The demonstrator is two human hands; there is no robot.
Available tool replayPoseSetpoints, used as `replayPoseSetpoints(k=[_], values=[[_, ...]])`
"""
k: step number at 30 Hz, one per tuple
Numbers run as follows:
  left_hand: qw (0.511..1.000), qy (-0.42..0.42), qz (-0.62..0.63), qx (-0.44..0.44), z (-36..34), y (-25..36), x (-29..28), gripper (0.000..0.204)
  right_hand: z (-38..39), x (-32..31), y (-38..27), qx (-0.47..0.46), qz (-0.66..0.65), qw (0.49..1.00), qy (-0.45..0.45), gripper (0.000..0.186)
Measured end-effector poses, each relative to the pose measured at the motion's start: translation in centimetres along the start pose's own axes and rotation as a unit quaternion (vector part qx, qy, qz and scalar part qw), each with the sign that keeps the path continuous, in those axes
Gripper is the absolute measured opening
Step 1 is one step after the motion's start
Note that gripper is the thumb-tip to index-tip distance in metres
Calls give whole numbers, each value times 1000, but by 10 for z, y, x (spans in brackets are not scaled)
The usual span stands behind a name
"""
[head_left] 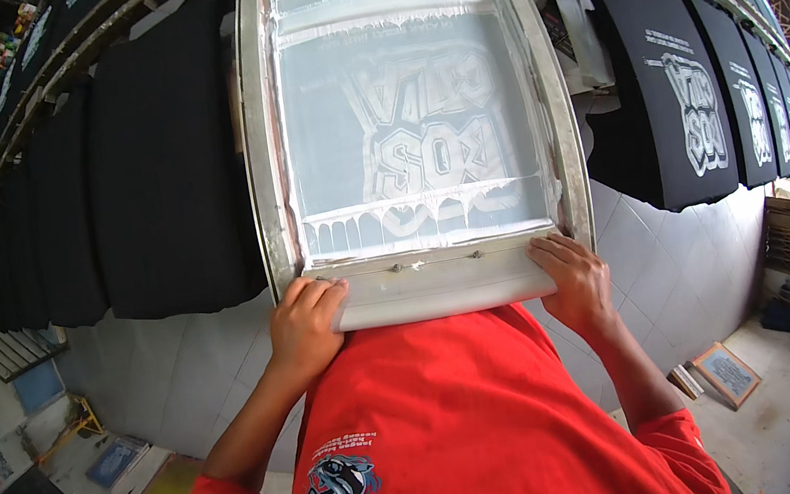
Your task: The person performs screen printing on a series of black shirts by applying white ink through a stencil using a squeegee, then lifting the screen to reveal the print.
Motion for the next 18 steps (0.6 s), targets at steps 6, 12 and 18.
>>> replayPoseSetpoints(k=[6,12,18], values=[[999,31,-43,9,-39,-17,-5,53,-50,-1,25,-11,30,999,0,44],[996,52,-71,23,-108,-54,-30,55,-123,-15,54,-28,42,999,17,45],[985,107,-129,37,-194,-108,-55,59,-214,-26,90,-67,64,992,83,50]])
Point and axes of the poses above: each hand's wrist, its own z-axis away from the middle knuckle, its own x-axis out of the palm, y = z × x, the point moved 7 cm from there along -z, towards the middle knuckle, and after that the axes turned 13 degrees about -y, right-handed, at the moved point
